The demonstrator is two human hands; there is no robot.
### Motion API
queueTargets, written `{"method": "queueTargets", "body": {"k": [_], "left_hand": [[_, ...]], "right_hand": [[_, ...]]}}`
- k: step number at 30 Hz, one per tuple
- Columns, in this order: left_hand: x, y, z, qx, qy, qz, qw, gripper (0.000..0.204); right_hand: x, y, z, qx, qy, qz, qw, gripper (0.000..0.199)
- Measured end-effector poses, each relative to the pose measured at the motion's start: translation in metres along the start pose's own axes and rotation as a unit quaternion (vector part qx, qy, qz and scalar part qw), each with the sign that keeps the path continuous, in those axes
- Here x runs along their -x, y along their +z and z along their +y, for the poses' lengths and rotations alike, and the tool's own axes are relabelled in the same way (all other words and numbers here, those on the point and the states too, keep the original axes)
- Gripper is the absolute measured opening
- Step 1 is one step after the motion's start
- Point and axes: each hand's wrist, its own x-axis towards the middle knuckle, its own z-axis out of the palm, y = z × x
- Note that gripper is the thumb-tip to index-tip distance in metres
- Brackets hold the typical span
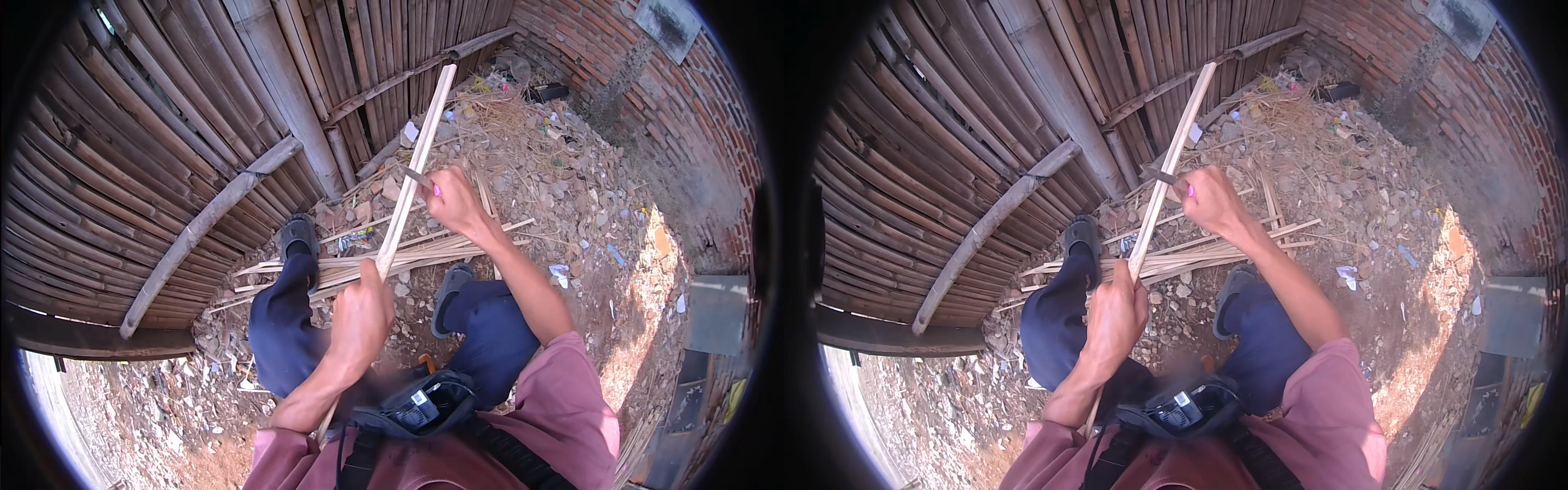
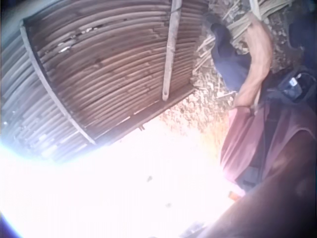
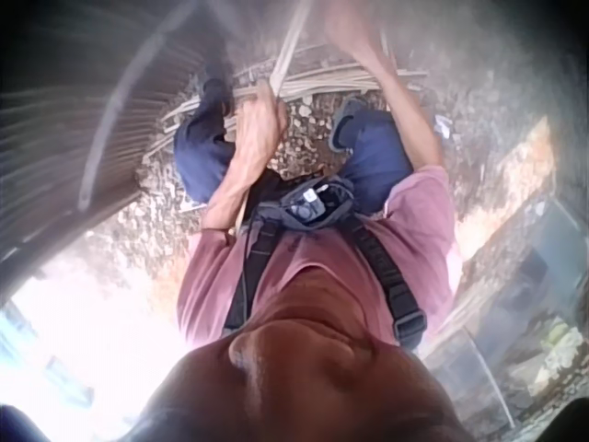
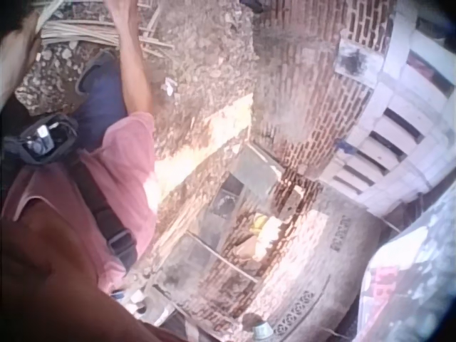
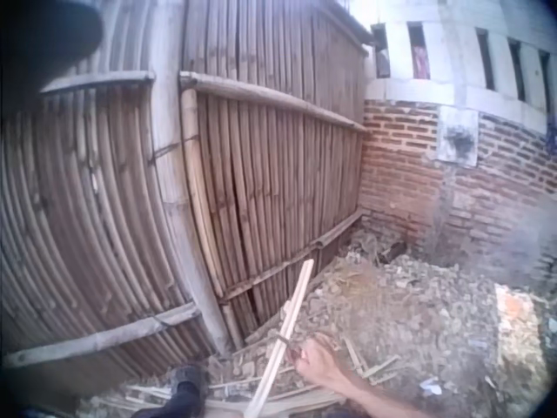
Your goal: The person whittles a strip of bamboo using a knife, shaving down the edges and surface while sitting in a dirt area.
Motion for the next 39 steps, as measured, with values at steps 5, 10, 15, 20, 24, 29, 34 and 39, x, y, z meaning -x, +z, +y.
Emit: {"method": "queueTargets", "body": {"k": [5, 10, 15, 20, 24, 29, 34, 39], "left_hand": [[0.004, 0.005, 0.004, -0.002, 0.004, -0.018, 1.000, 0.020], [0.010, 0.007, -0.001, 0.003, 0.013, -0.037, 0.999, 0.021], [0.010, 0.010, 0.000, 0.022, 0.039, -0.057, 0.997, 0.021], [0.004, -0.004, 0.000, 0.111, 0.024, -0.058, 0.992, 0.023], [-0.003, -0.015, 0.002, 0.204, -0.015, -0.069, 0.976, 0.029], [-0.007, -0.027, 0.000, 0.265, -0.080, -0.053, 0.959, 0.037], [-0.011, -0.013, -0.016, 0.251, -0.069, 0.005, 0.965, 0.035], [-0.011, -0.012, -0.020, 0.256, -0.077, -0.011, 0.963, 0.036]], "right_hand": [[-0.019, -0.025, 0.041, 0.008, 0.129, -0.023, 0.991, 0.022], [-0.023, -0.030, 0.038, 0.054, 0.074, -0.053, 0.994, 0.024], [-0.036, -0.067, 0.100, 0.069, 0.219, 0.081, 0.970, 0.020], [-0.025, -0.070, 0.079, 0.015, 0.230, 0.104, 0.968, 0.013], [-0.005, -0.069, 0.054, -0.051, 0.177, 0.115, 0.976, 0.037], [0.010, -0.066, 0.014, -0.275, 0.167, 0.046, 0.946, 0.043], [0.021, -0.050, -0.026, -0.431, 0.196, -0.111, 0.874, 0.028], [0.022, -0.031, -0.033, -0.301, 0.084, -0.049, 0.949, 0.021]]}}
